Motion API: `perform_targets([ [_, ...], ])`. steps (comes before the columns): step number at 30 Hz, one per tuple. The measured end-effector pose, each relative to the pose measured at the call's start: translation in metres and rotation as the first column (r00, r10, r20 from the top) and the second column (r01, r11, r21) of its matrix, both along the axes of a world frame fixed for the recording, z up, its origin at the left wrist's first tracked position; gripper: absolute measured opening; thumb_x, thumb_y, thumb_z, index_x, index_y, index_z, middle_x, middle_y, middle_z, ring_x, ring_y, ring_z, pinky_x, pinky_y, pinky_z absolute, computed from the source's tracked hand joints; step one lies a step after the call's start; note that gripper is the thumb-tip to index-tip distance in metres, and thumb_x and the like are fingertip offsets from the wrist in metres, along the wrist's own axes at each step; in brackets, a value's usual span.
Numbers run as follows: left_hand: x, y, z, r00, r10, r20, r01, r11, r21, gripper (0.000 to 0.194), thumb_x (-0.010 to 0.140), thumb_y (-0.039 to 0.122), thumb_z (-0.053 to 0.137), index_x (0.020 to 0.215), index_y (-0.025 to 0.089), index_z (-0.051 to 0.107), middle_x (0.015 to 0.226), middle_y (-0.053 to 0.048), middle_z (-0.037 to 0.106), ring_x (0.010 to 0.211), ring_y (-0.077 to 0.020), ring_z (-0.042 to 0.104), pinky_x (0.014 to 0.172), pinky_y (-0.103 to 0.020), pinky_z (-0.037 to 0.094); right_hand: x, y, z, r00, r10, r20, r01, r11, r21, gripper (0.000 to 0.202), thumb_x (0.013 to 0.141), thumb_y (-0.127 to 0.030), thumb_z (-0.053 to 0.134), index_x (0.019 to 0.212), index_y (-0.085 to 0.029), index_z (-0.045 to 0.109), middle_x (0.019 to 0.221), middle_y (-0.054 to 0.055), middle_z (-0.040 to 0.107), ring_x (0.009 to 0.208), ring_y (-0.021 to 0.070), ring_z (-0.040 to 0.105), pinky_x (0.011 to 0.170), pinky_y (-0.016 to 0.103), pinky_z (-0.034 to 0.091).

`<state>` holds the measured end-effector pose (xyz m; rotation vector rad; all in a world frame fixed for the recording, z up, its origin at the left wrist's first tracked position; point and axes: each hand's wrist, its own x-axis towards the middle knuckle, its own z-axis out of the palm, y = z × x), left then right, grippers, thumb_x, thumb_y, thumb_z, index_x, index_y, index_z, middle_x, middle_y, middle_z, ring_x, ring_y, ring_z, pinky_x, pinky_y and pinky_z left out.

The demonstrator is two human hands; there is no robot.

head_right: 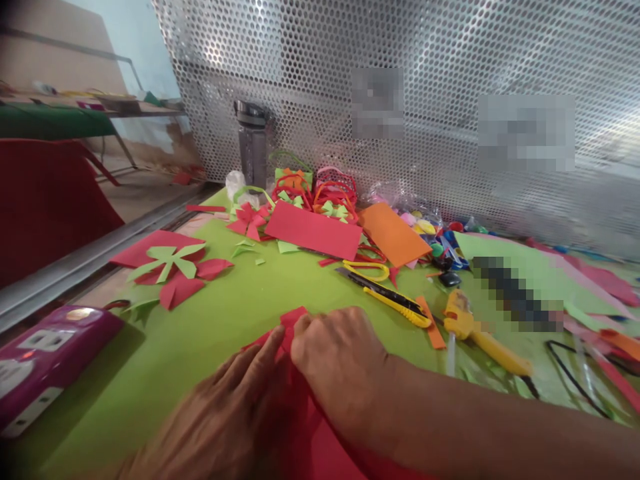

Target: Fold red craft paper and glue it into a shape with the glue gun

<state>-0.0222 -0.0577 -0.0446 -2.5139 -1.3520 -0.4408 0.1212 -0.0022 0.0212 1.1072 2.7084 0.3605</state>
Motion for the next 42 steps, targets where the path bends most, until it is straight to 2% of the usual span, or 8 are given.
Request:
perform_targets([
  [6,-0.001,-0.002,0.001,0.996,-0.021,-0.085,0.02,1.0,-0.018,0.029,0.079,0.016,0.048,0.101,0.009,0.065,0.116,-0.02,0.06,0.092,-0.0309,0.064,0.074,-0.039,0.056,0.03,0.016,0.002,0.972,-0.19,-0.138,0.188,0.982,-0.031,0.017,0.08,-0.021,0.055,0.095,-0.022,0.063,0.066,0.001,0.067,0.059,0.0192,0.063,0.049,0.028,0.026],
  [11,-0.002,0.001,-0.007,0.994,-0.045,-0.103,0.049,0.998,0.036,0.027,0.081,0.019,0.047,0.098,0.007,0.064,0.113,-0.024,0.06,0.093,-0.0336,0.062,0.07,-0.042,0.056,0.038,0.039,-0.003,0.86,-0.416,-0.295,0.339,0.899,-0.279,0.055,0.074,-0.022,0.057,0.128,-0.016,0.044,0.069,0.001,0.065,0.06,0.0155,0.059,0.054,0.024,0.033],
  [14,-0.003,0.002,-0.007,0.985,-0.071,-0.157,0.071,0.997,-0.007,0.027,0.081,0.016,0.046,0.101,0.007,0.062,0.113,-0.024,0.059,0.09,-0.0323,0.062,0.067,-0.041,0.055,0.034,0.052,-0.012,0.809,-0.497,-0.314,0.374,0.847,-0.378,0.064,0.07,-0.033,0.061,0.129,-0.013,0.043,0.073,0.003,0.065,0.063,0.0169,0.058,0.053,0.024,0.035],
  [21,-0.003,0.002,-0.001,0.977,-0.072,-0.202,0.059,0.996,-0.071,0.028,0.083,0.013,0.045,0.107,0.01,0.06,0.116,-0.021,0.056,0.089,-0.0283,0.059,0.066,-0.04,0.053,0.021,0.066,-0.034,0.887,-0.383,-0.259,0.327,0.916,-0.233,0.048,0.075,-0.033,0.058,0.117,-0.011,0.054,0.105,0.013,0.065,0.098,0.0246,0.059,0.078,0.028,0.042],
  [25,-0.002,0.005,0.006,0.974,-0.087,-0.209,0.064,0.991,-0.117,0.025,0.086,0.013,0.042,0.101,0.016,0.062,0.121,-0.014,0.055,0.088,-0.0247,0.057,0.066,-0.037,0.051,0.013,0.053,-0.031,0.911,-0.351,-0.214,0.324,0.934,-0.154,0.037,0.082,-0.023,0.048,0.117,-0.012,0.054,0.088,0.013,0.068,0.086,0.0262,0.064,0.073,0.033,0.043],
  [30,-0.002,0.01,0.017,0.97,-0.108,-0.216,0.058,0.973,-0.223,0.028,0.087,0.024,0.043,0.11,0.019,0.059,0.125,-0.01,0.053,0.09,-0.0236,0.053,0.065,-0.035,0.047,0.023,0.04,-0.025,0.917,-0.367,-0.153,0.358,0.93,-0.085,0.056,0.081,-0.027,0.052,0.132,-0.009,0.037,0.092,0.016,0.068,0.086,0.0265,0.065,0.071,0.034,0.044],
  [36,-0.001,0.011,0.013,0.968,-0.104,-0.226,0.065,0.982,-0.175,0.03,0.084,0.03,0.049,0.11,0.019,0.059,0.114,-0.009,0.059,0.088,-0.0234,0.052,0.07,-0.037,0.042,0.046,0.017,-0.015,0.913,-0.391,-0.114,0.389,0.92,-0.035,0.047,0.082,-0.028,0.054,0.126,-0.013,0.047,0.08,0.01,0.071,0.078,0.0253,0.067,0.061,0.03,0.044],
  [42,-0.002,0.008,0.0,0.973,-0.101,-0.206,0.08,0.991,-0.105,0.024,0.081,0.025,0.051,0.101,0.02,0.063,0.11,-0.007,0.061,0.093,-0.0241,0.051,0.076,-0.04,0.038,0.023,-0.015,-0.026,0.986,-0.125,0.109,0.102,0.975,0.199,0.053,0.074,0.003,0.046,0.126,-0.007,0.046,0.066,0.006,0.066,0.054,0.0171,0.062,0.044,0.026,0.035],
])
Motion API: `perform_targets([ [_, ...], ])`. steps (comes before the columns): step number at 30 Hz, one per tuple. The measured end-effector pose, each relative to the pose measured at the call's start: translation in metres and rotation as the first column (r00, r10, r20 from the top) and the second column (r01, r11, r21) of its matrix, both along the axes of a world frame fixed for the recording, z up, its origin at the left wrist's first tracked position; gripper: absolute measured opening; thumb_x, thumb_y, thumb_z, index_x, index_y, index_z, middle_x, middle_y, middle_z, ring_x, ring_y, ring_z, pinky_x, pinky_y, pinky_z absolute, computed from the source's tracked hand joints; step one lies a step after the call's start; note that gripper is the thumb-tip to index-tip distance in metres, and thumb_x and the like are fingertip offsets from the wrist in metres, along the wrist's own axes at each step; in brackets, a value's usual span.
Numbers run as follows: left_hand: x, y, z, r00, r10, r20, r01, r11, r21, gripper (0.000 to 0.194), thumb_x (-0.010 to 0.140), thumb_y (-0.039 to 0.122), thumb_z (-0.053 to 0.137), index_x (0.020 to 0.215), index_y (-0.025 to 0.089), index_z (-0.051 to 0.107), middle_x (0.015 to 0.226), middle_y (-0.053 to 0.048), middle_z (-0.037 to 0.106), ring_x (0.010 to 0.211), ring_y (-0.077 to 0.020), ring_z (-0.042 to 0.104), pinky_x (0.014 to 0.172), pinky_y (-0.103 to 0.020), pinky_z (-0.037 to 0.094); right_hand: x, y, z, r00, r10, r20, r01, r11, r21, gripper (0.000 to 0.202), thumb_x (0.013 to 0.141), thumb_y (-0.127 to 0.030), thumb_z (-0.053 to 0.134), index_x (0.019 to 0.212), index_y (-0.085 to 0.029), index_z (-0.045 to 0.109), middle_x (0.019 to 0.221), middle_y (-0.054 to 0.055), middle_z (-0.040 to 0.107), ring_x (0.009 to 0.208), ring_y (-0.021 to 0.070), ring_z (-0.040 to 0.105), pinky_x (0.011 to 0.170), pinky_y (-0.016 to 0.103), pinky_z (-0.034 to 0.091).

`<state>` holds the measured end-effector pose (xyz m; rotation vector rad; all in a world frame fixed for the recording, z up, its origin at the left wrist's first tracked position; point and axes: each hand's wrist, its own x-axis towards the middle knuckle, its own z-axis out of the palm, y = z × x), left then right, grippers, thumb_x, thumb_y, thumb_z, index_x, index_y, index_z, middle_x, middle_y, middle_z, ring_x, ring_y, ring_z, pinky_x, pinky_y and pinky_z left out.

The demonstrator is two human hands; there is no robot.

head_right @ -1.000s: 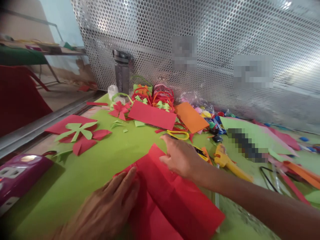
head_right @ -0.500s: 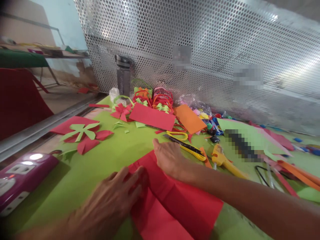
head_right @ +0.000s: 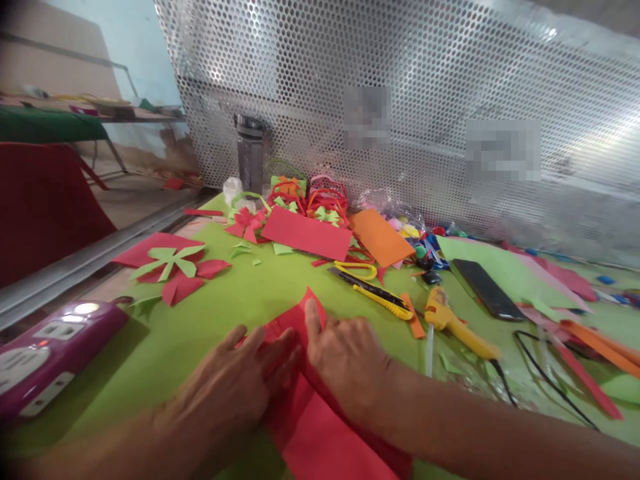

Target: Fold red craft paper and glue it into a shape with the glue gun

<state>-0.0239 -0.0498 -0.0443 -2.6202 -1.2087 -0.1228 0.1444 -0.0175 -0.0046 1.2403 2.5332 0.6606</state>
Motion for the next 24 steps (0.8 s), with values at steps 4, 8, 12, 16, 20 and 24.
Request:
perform_targets([
  [4,-0.002,0.001,-0.007,1.0,0.006,0.024,-0.006,1.0,-0.006,0.024,0.08,0.018,0.052,0.1,0.025,0.064,0.11,-0.003,0.062,0.097,-0.0219,0.051,0.079,-0.037,0.038,-0.013,-0.009,-0.011,0.986,0.165,0.03,-0.167,0.983,0.08,0.052,0.07,0.0,0.049,0.122,0.0,0.047,0.061,0.008,0.063,0.05,0.0181,0.058,0.043,0.027,0.036],
  [8,-0.001,0.005,-0.005,1.0,-0.013,0.013,0.013,1.0,-0.014,0.025,0.085,0.021,0.049,0.107,0.025,0.061,0.113,-0.004,0.061,0.095,-0.0207,0.052,0.073,-0.035,0.039,-0.013,-0.009,-0.008,0.979,0.202,-0.004,-0.199,0.966,0.165,0.05,0.069,0.0,0.05,0.118,0.002,0.049,0.056,0.006,0.06,0.047,0.0181,0.056,0.041,0.027,0.035],
  [12,0.001,0.003,0.0,1.0,-0.004,-0.011,0.004,1.0,-0.009,0.024,0.088,0.025,0.046,0.104,0.021,0.063,0.111,-0.007,0.062,0.087,-0.02,0.054,0.07,-0.034,0.042,-0.009,-0.007,-0.006,0.976,0.211,-0.05,-0.204,0.973,0.111,0.04,0.071,-0.001,0.053,0.111,0.001,0.054,0.06,0.008,0.062,0.05,0.0177,0.059,0.044,0.027,0.037],
  [16,0.003,-0.006,0.002,0.999,0.025,-0.029,-0.023,0.998,0.063,0.035,0.082,0.024,0.051,0.114,0.012,0.061,0.115,-0.014,0.061,0.077,-0.0225,0.058,0.065,-0.036,0.046,-0.011,-0.007,-0.015,0.969,0.241,-0.053,-0.24,0.971,0.021,0.046,0.068,-0.004,0.06,0.113,0.002,0.053,0.066,0.01,0.064,0.055,0.018,0.06,0.043,0.026,0.038],
  [20,0.002,-0.011,0.001,1.0,0.027,-0.009,-0.026,0.993,0.115,0.043,0.081,0.025,0.05,0.121,0.01,0.056,0.12,-0.017,0.058,0.087,-0.0271,0.059,0.071,-0.038,0.049,-0.017,-0.007,-0.018,0.963,0.266,-0.048,-0.266,0.964,-0.01,0.044,0.065,-0.002,0.06,0.109,-0.002,0.057,0.07,0.01,0.066,0.056,0.0173,0.06,0.044,0.026,0.04],
  [24,0.0,-0.01,0.0,0.999,0.03,-0.023,-0.028,0.997,0.065,0.042,0.084,0.026,0.046,0.121,0.011,0.056,0.12,-0.016,0.058,0.09,-0.027,0.059,0.076,-0.039,0.048,-0.02,-0.006,-0.014,0.961,0.272,-0.055,-0.274,0.961,-0.033,0.041,0.066,-0.002,0.059,0.106,-0.004,0.059,0.07,0.009,0.066,0.056,0.0166,0.059,0.043,0.026,0.04],
])
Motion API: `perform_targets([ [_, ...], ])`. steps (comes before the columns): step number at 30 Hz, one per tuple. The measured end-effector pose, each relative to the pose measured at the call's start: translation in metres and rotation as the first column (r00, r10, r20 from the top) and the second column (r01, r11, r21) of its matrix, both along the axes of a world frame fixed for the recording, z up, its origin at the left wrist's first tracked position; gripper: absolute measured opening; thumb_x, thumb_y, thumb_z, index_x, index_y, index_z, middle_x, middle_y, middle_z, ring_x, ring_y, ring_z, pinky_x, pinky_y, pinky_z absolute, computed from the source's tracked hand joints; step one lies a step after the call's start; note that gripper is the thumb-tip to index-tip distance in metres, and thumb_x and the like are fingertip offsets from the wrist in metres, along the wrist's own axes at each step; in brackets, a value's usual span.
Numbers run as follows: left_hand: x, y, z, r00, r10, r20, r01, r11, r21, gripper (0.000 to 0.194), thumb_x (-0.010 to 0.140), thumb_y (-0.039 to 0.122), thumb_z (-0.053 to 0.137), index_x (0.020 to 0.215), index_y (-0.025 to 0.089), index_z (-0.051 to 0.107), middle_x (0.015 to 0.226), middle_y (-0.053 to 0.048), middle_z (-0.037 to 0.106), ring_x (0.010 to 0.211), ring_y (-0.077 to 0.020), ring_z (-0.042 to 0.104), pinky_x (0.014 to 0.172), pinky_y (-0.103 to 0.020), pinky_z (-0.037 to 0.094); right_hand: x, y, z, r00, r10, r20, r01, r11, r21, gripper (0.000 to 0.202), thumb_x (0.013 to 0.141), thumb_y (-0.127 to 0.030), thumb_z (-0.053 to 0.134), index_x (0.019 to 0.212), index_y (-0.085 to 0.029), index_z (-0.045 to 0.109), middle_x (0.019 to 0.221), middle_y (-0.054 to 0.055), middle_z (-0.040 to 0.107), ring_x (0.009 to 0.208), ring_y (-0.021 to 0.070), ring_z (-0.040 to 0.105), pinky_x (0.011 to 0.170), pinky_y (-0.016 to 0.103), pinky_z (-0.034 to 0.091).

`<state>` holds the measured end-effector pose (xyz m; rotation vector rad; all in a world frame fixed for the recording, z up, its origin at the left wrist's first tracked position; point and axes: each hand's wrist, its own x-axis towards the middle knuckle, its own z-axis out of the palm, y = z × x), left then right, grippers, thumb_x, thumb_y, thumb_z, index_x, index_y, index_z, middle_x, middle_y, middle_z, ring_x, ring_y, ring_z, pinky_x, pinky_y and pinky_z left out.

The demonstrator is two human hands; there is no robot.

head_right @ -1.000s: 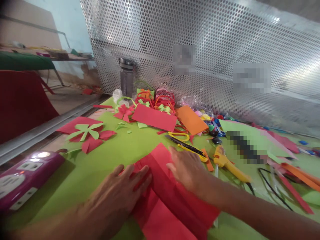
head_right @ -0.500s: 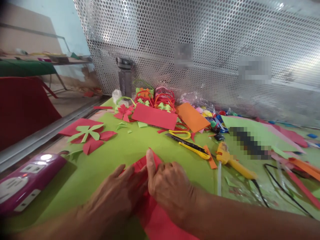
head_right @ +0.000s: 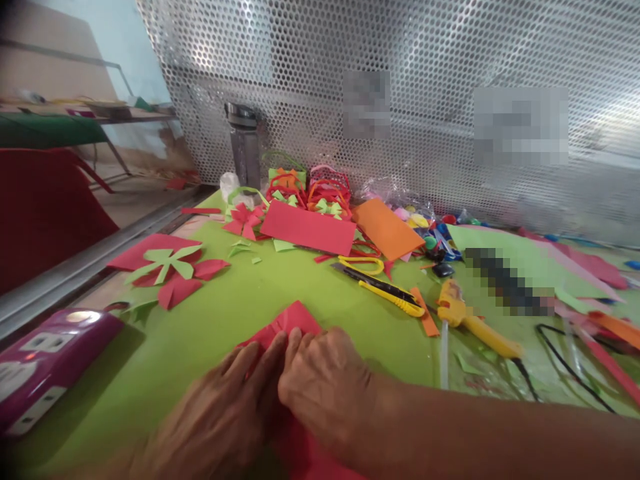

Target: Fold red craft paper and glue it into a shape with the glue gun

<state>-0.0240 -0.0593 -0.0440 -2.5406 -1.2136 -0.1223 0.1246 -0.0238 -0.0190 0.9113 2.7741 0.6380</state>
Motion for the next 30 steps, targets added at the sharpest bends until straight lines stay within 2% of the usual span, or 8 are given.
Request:
perform_targets([
  [4,-0.001,0.002,-0.002,1.0,-0.012,0.01,0.012,1.0,-0.016,0.04,0.085,0.029,0.046,0.119,0.012,0.058,0.121,-0.015,0.058,0.093,-0.0261,0.059,0.076,-0.037,0.048,0.001,0.001,0.001,1.0,0.015,-0.021,-0.015,1.0,-0.004,0.033,0.067,-0.004,0.059,0.1,-0.006,0.06,0.069,0.009,0.065,0.054,0.0168,0.058,0.042,0.027,0.038],
  [10,0.001,0.004,-0.008,1.0,-0.011,0.01,0.011,1.0,-0.003,0.037,0.087,0.025,0.045,0.118,0.011,0.059,0.117,-0.015,0.061,0.11,-0.0276,0.051,0.08,-0.037,0.045,0.004,0.002,-0.001,0.999,0.029,-0.031,-0.028,1.0,0.005,0.033,0.067,-0.007,0.06,0.1,-0.007,0.06,0.065,0.009,0.064,0.051,0.0159,0.055,0.041,0.026,0.035],
  [15,0.003,0.004,-0.005,1.0,0.007,-0.002,-0.008,0.997,-0.081,0.04,0.089,0.026,0.04,0.123,0.011,0.054,0.121,-0.016,0.058,0.105,-0.0268,0.054,0.071,-0.036,0.046,0.006,0.002,-0.004,0.994,0.089,-0.064,-0.085,0.994,0.071,0.038,0.067,-0.006,0.057,0.105,-0.003,0.059,0.063,0.009,0.064,0.051,0.0163,0.054,0.042,0.026,0.034],
  [22,0.0,0.001,-0.003,1.0,-0.007,0.008,0.007,1.0,0.0,0.04,0.089,0.026,0.037,0.121,0.011,0.057,0.119,-0.015,0.059,0.11,-0.0277,0.049,0.085,-0.039,0.041,0.007,0.001,-0.005,0.989,0.126,-0.076,-0.121,0.99,0.068,0.039,0.066,-0.009,0.057,0.104,-0.002,0.059,0.064,0.01,0.064,0.053,0.0168,0.053,0.044,0.028,0.032],
  [30,0.001,0.005,0.0,1.0,-0.004,-0.015,0.003,0.998,-0.067,0.039,0.09,0.033,0.038,0.119,0.015,0.058,0.118,-0.015,0.059,0.106,-0.0271,0.051,0.082,-0.039,0.041,0.01,0.002,-0.008,0.976,0.174,-0.133,-0.16,0.981,0.109,0.036,0.063,-0.014,0.058,0.098,-0.002,0.062,0.059,0.008,0.061,0.05,0.0164,0.049,0.045,0.03,0.03],
])
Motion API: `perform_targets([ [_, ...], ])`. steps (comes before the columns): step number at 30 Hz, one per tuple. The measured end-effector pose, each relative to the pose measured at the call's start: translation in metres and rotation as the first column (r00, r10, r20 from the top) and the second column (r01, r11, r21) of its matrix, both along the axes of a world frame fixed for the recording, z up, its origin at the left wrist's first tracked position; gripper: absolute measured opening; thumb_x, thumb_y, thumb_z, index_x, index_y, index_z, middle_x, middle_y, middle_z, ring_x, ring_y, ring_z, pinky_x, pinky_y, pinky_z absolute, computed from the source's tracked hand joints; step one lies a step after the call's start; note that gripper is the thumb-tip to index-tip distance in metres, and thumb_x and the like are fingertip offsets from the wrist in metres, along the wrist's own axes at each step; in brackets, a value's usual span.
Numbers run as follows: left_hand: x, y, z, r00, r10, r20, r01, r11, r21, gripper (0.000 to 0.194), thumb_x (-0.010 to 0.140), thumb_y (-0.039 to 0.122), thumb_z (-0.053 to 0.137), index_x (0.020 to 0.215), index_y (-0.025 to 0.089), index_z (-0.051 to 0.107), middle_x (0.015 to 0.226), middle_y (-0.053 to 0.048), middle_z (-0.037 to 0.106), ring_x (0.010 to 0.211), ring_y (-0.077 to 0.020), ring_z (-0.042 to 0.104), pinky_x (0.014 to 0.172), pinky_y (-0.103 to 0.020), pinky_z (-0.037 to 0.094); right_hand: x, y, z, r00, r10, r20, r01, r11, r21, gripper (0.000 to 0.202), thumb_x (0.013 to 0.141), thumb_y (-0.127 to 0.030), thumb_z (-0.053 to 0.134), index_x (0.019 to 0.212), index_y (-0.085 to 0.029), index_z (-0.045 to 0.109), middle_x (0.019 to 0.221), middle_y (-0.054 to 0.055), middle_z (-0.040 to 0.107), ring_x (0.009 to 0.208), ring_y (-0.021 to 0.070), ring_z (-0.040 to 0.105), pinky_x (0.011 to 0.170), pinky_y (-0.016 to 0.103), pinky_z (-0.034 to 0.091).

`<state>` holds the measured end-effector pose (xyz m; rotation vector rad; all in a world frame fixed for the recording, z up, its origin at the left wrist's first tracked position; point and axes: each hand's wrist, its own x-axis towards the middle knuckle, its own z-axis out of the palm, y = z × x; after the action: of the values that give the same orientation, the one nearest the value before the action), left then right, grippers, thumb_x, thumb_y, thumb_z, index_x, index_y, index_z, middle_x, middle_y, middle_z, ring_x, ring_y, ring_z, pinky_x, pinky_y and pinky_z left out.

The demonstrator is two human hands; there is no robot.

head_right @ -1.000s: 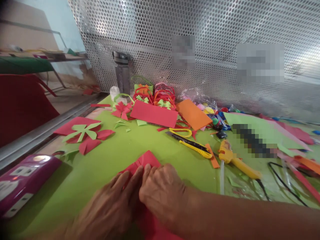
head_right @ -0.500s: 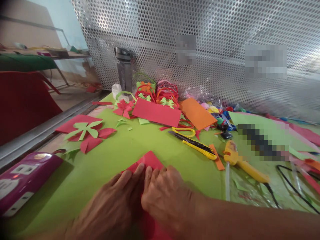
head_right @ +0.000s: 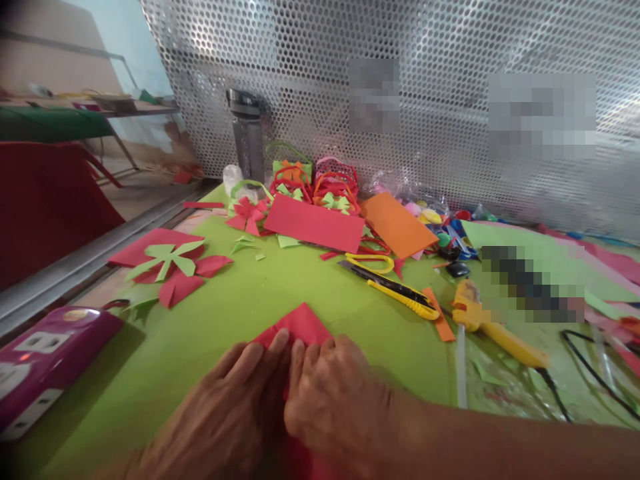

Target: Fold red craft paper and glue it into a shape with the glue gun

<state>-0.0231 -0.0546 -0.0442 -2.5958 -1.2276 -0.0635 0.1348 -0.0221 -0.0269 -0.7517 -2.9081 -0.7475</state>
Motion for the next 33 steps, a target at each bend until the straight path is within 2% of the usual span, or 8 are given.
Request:
perform_targets([
  [9,-0.001,0.0,-0.004,1.0,0.009,0.021,-0.01,1.0,0.01,0.038,0.09,0.032,0.04,0.116,0.014,0.06,0.119,-0.014,0.059,0.097,-0.0246,0.054,0.08,-0.038,0.043,-0.002,0.001,0.001,1.0,0.009,-0.016,-0.009,1.0,0.023,0.04,0.06,-0.014,0.059,0.097,0.0,0.062,0.059,0.008,0.061,0.049,0.0176,0.051,0.044,0.031,0.031],
  [15,-0.001,-0.001,-0.002,0.999,0.03,0.016,-0.03,1.0,0.005,0.04,0.091,0.033,0.035,0.119,0.015,0.058,0.119,-0.013,0.06,0.097,-0.0239,0.054,0.08,-0.038,0.044,-0.002,0.001,-0.001,1.0,0.007,-0.003,-0.007,1.0,0.028,0.037,0.065,-0.016,0.06,0.098,0.0,0.061,0.058,0.007,0.061,0.048,0.0165,0.051,0.044,0.03,0.03],
  [20,-0.001,-0.002,-0.001,1.0,0.028,0.013,-0.028,1.0,0.004,0.039,0.09,0.035,0.039,0.117,0.015,0.059,0.119,-0.013,0.059,0.097,-0.024,0.054,0.078,-0.036,0.044,-0.001,0.001,-0.004,0.999,-0.03,0.018,0.029,1.0,0.002,0.031,0.065,-0.011,0.06,0.095,-0.004,0.06,0.06,0.007,0.062,0.049,0.0156,0.05,0.044,0.03,0.028],
  [28,0.001,0.002,-0.005,0.999,0.037,0.012,-0.036,0.997,-0.071,0.04,0.091,0.033,0.036,0.122,0.017,0.055,0.117,-0.012,0.06,0.099,-0.0239,0.053,0.076,-0.036,0.041,0.0,0.001,-0.005,0.998,-0.046,0.039,0.047,0.999,-0.016,0.029,0.068,-0.009,0.058,0.097,-0.006,0.059,0.062,0.007,0.062,0.051,0.0157,0.051,0.045,0.029,0.028],
  [33,0.0,0.001,-0.01,0.999,0.024,0.026,-0.024,1.0,0.005,0.042,0.091,0.035,0.038,0.124,0.016,0.053,0.119,-0.012,0.059,0.102,-0.0246,0.051,0.076,-0.036,0.04,-0.003,0.001,-0.002,0.998,-0.052,0.023,0.052,0.999,0.005,0.028,0.065,-0.005,0.058,0.094,-0.007,0.06,0.061,0.007,0.062,0.05,0.0154,0.05,0.043,0.028,0.029],
])
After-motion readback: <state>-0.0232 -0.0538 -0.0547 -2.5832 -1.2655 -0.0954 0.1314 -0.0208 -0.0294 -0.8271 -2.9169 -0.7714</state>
